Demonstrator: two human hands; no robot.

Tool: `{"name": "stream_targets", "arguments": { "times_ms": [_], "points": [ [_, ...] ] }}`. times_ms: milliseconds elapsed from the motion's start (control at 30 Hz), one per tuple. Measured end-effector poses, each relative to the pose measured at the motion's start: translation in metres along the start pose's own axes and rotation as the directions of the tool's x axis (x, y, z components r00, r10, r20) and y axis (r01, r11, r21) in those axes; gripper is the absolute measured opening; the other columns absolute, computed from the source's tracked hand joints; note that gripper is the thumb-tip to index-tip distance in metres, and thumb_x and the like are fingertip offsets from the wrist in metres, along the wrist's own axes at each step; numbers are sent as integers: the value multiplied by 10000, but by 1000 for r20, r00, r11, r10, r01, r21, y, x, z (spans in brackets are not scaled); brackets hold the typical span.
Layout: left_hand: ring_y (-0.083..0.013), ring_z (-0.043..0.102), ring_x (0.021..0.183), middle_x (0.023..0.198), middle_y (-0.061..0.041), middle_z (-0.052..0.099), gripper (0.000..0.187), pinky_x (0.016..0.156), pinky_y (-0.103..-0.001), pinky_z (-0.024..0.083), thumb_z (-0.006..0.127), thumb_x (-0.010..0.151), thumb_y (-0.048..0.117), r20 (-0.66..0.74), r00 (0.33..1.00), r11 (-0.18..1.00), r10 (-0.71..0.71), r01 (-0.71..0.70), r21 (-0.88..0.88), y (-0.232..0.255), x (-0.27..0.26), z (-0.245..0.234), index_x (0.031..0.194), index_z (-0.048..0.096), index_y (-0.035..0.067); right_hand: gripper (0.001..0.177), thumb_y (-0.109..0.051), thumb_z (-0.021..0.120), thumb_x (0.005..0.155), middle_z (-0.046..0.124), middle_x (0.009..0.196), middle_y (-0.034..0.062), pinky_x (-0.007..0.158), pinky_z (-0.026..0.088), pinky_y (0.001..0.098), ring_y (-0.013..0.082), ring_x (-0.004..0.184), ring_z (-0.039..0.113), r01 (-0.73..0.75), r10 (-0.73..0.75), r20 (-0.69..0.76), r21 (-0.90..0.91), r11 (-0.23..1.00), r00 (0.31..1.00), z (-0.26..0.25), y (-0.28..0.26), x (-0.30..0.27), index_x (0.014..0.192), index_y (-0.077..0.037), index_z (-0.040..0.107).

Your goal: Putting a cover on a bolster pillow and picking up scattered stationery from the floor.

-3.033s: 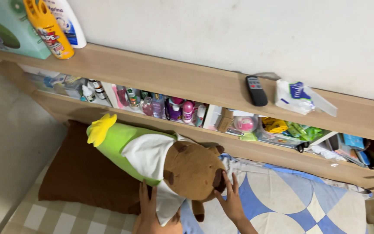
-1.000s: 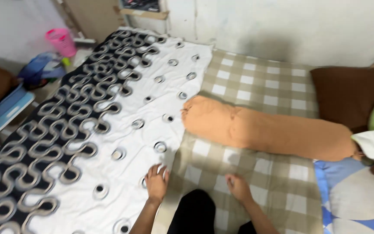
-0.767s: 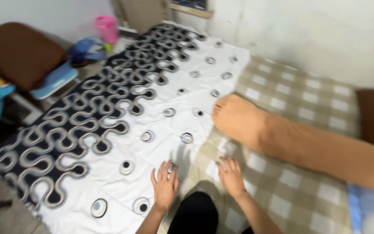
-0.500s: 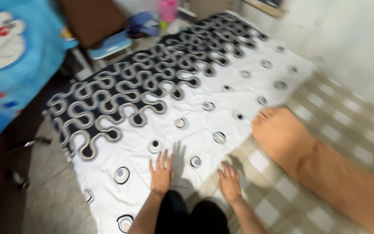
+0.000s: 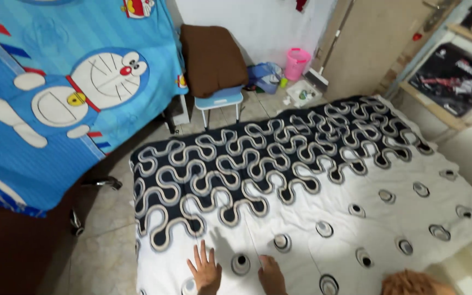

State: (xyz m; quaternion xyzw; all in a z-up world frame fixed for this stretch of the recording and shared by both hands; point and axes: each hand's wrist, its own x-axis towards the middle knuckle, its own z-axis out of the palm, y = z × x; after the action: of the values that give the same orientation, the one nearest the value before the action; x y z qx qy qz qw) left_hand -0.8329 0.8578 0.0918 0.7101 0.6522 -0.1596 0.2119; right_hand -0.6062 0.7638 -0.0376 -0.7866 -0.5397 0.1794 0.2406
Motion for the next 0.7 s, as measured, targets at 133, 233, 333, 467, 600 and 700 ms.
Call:
{"name": "stream_targets", "arguments": {
  "times_ms": [133,233,333,467,600,700],
  "points": [
    [-327,-130,1594,1727,-53,-125,661,1247,-659,49,590,956,303,98,994,999,47,-49,17,-11,39,-60,1571,357,235,489,-142,636,902,620,1285,113,938,532,434,329,1164,620,-93,81,253,36,995,964,-49,-103,62,1368,-198,497],
    [-330,-76,1596,1720,-67,-30,625,1252,-645,91,589,956,297,46,984,984,174,-175,26,-33,83,-96,1545,399,208,531,-183,531,996,719,1082,115,860,558,478,334,988,692,-245,258,360,-81,966,897,-74,-167,110,1500,-254,379],
    [-347,-64,1579,1702,-113,1,547,1211,-692,87,555,989,225,-126,958,965,256,-246,90,-50,127,-132,1515,411,178,549,-171,540,966,721,988,115,765,578,493,347,886,711,-278,272,318,-27,960,908,-80,-212,152,1483,-247,373],
    [-336,22,1561,1676,-103,85,665,1211,-655,124,605,924,233,-256,923,958,287,-275,80,-63,152,-173,1535,361,136,529,-173,571,950,730,984,157,718,552,496,358,847,699,-155,152,209,-2,988,966,-75,-241,187,1454,-228,418],
    [-342,79,1551,1664,-109,136,707,1188,-660,153,635,878,191,-351,892,959,283,-272,83,-59,176,-190,1533,371,150,488,-196,597,951,739,874,172,668,536,512,375,807,695,-58,61,114,-31,998,992,-70,-230,219,1420,-231,466],
    [-341,120,1544,1651,-105,172,695,1177,-681,179,663,876,230,-408,857,929,313,-367,-58,-48,180,-211,1511,398,135,510,-184,614,931,716,826,202,652,529,521,404,751,684,69,-70,71,9,998,995,-65,-199,255,1425,-158,487]
  ]
}}
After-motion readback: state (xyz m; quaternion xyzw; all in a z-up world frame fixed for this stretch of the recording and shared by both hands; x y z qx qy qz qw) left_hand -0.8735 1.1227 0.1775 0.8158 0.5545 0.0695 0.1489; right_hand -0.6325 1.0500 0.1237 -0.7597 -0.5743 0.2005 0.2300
